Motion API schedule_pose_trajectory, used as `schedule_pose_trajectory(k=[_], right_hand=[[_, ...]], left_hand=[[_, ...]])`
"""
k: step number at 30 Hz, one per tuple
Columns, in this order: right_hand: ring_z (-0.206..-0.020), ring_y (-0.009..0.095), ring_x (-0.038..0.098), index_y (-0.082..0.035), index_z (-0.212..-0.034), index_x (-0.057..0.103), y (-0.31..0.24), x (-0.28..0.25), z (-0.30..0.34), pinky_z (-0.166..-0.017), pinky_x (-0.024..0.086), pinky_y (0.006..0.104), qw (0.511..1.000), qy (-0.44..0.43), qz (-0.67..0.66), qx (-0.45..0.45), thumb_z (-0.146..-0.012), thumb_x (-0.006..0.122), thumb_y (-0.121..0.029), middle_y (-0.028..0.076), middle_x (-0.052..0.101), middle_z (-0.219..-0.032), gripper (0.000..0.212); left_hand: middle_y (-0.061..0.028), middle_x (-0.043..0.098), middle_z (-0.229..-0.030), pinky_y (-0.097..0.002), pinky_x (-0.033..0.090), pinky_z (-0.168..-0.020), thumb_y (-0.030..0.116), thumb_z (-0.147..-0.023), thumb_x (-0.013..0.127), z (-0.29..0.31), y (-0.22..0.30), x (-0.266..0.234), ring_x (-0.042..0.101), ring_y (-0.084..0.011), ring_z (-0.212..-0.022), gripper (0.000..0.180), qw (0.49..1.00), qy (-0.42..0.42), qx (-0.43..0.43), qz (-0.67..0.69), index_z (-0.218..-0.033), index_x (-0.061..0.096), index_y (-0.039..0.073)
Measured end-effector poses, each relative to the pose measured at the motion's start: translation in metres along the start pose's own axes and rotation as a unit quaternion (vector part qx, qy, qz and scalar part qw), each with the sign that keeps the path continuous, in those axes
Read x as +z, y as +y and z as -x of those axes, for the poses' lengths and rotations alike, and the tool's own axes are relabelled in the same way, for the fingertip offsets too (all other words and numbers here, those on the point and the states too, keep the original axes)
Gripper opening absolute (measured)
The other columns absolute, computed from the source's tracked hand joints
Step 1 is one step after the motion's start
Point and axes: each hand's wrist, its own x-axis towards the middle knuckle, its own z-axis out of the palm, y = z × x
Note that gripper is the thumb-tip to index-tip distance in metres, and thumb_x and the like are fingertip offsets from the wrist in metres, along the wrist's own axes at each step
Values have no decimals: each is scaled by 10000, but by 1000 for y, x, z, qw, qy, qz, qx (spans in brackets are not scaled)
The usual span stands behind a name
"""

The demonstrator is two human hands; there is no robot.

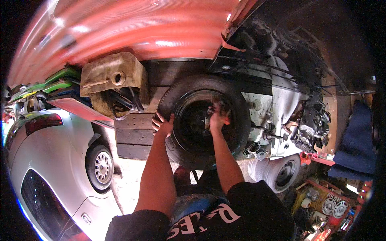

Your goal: The person uses a small brush to scrub the inner rim and sidewall of a car tire mounted on a vehicle. The person repeatedly rotates the tire by hand to access different sections while continuing to scrub the surface.

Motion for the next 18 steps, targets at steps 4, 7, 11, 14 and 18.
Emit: schedule_pose_trajectory(k=[4,7,11,14,18], right_hand=[[-720,154,653,-54,-1379,401,77,6,-20,-615,517,317,993,72,72,-63,-1016,488,-342,87,690,-1001,471],[-680,164,642,-61,-1396,337,102,71,37,-589,517,312,988,-21,130,-80,-1017,483,-320,99,677,-1003,482],[-623,165,620,-63,-1386,297,103,27,44,-565,512,299,967,-108,208,-102,-1014,488,-313,109,667,-997,487],[-624,176,619,-38,-1268,423,32,32,36,-593,507,304,999,14,-40,-11,-1010,488,-356,119,671,-973,414],[-679,220,638,-29,-1163,522,46,-14,-37,-615,519,343,991,92,82,-42,-1013,480,-388,126,674,-997,392]], left_hand=[[-177,-183,-1596,-713,101,-1100,867,-799,305,31,43,-9,-81,-425,-1470,1057,999,-27,11,39,-1495,-257,305],[-192,-273,-1560,-710,70,-1100,639,-951,259,10,24,-4,-76,-540,-1418,670,999,-28,16,-40,-1511,-33,415],[-184,-260,-1568,-727,74,-1087,712,-891,272,-19,6,19,-90,-496,-1438,805,996,-14,53,-74,-1491,-144,374],[-175,-221,-1586,-729,92,-1086,854,-813,308,-31,-30,25,-92,-437,-1465,1039,998,-9,3,-55,-1486,-275,318],[-175,-215,-1589,-723,88,-1091,854,-811,310,-15,10,19,-96,-431,-1467,1043,999,-6,38,-28,-1487,-272,315]])
